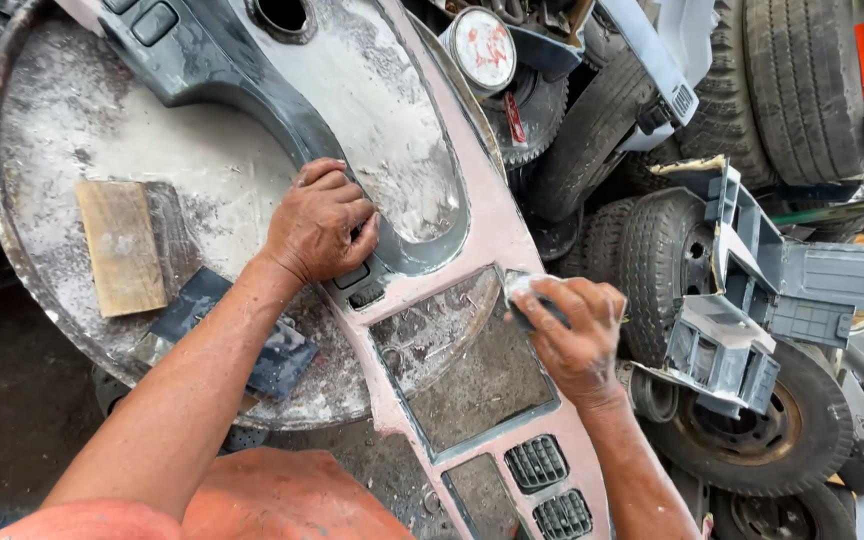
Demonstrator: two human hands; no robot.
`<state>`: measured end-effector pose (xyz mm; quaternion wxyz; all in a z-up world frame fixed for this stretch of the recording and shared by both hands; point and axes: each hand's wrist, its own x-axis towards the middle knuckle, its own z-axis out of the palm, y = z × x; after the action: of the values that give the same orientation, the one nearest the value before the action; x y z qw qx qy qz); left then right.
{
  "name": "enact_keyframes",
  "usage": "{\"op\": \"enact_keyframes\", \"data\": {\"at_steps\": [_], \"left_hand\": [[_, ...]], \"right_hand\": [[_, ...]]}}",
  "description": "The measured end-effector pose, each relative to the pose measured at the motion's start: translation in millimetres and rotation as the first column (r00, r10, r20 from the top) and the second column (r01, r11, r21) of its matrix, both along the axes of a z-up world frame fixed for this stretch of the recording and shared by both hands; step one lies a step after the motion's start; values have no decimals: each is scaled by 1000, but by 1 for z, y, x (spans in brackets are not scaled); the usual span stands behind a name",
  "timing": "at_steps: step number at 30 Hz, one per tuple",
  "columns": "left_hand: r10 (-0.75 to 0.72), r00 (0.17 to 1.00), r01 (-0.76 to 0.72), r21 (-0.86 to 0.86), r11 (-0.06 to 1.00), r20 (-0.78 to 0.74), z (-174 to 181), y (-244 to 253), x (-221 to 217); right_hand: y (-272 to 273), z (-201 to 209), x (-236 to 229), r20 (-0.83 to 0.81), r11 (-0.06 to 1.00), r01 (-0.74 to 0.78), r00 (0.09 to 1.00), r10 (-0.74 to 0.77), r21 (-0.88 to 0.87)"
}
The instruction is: Sanding a plastic vehicle dashboard component with sandpaper and water.
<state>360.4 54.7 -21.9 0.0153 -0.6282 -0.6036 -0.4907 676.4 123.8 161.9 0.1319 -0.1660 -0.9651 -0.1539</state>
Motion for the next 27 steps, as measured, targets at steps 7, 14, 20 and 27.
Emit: {"op": "enact_keyframes", "data": {"at_steps": [7, 14, 20, 27], "left_hand": [[10, 1000, -10, -40, 999, -9, 8, -3, 0], [39, 998, -41, -48, 998, -50, 3, -1, 2], [48, 997, -51, -60, 997, -59, 13, 2, 7], [-55, 877, 145, -153, 977, 477, 73, -1, 104]], "right_hand": [[-45, -5, 13, 71, 970, 146, 988, -134, -196], [-55, -29, 9, -201, 914, 276, 918, -343, -297], [-63, -12, -7, -104, 910, 408, 904, -415, -77], [-49, -18, 15, -60, 927, 360, 928, -368, -108]]}}
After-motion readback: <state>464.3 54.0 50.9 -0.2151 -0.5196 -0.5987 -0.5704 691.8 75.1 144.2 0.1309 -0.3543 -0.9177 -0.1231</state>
